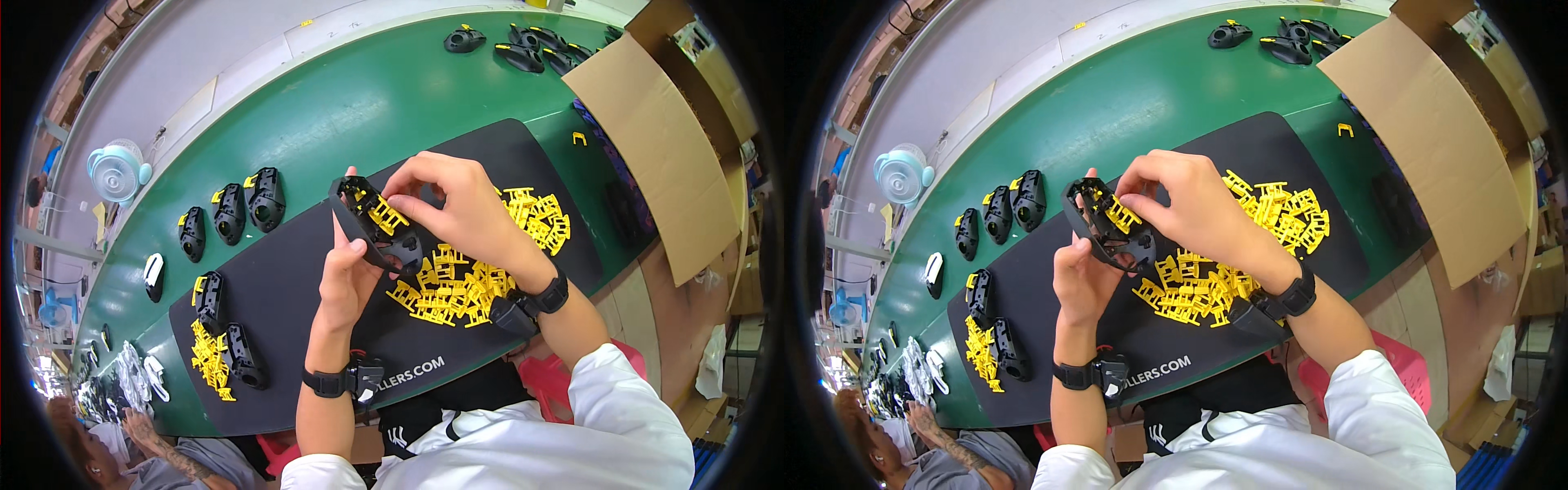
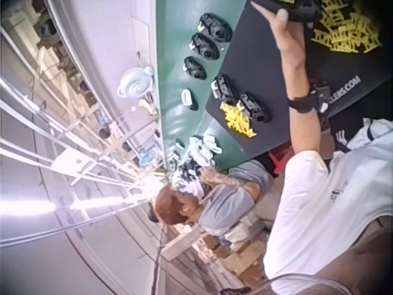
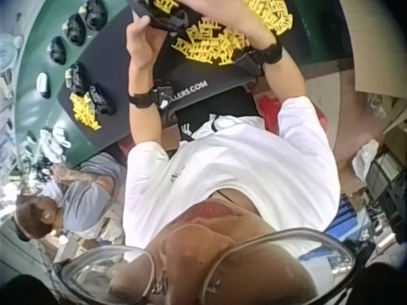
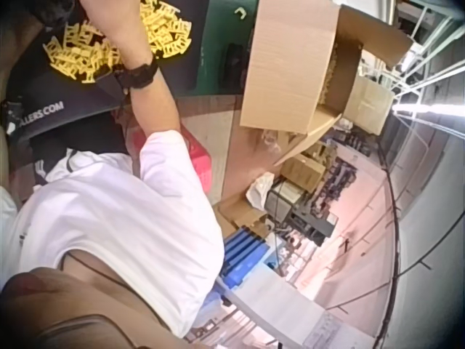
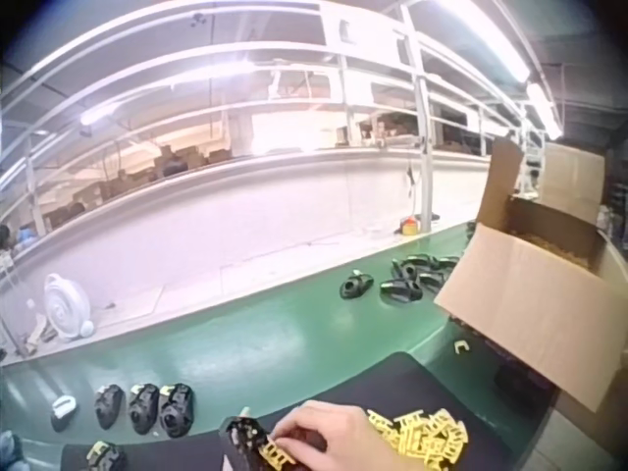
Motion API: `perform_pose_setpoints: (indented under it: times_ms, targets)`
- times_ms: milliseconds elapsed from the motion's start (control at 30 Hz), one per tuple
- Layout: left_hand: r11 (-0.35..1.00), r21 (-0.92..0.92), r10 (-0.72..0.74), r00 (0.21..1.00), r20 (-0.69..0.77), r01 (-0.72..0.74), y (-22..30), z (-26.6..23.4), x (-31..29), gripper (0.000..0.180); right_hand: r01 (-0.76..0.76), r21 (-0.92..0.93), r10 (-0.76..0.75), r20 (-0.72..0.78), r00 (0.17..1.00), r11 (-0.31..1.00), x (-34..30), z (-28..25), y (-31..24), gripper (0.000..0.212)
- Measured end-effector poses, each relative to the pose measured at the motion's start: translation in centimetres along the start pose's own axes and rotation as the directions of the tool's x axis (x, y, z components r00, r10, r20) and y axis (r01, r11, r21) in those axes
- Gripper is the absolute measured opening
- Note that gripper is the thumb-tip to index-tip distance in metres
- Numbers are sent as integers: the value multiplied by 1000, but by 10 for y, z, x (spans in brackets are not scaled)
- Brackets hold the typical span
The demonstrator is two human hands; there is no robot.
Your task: Assembling yellow plastic internal components into black mouse housings.
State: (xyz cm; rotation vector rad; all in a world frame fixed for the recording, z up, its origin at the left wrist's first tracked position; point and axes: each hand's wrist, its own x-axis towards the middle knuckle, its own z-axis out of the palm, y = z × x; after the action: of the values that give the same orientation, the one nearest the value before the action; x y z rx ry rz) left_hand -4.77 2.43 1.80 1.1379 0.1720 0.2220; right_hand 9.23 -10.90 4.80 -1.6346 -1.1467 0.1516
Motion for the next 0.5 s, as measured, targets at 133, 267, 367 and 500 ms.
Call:
perform_pose_setpoints:
  times_ms: [133,267,367,500]
  targets:
    - [993,-120,-2,998,-61,-5,2,9,3,92,-67,121,57,92,994,990,1,-1,4,16]
    - [987,-143,68,996,-59,-76,1,9,5,87,-237,243,176,248,953,941,-2,-1,8,19]
    - [989,-143,39,999,-31,-43,-2,5,5,83,-307,371,194,312,930,876,-3,4,15,24]
    - [987,-162,6,999,-38,-12,-2,3,5,79,-275,280,197,275,941,920,-3,7,1,26]
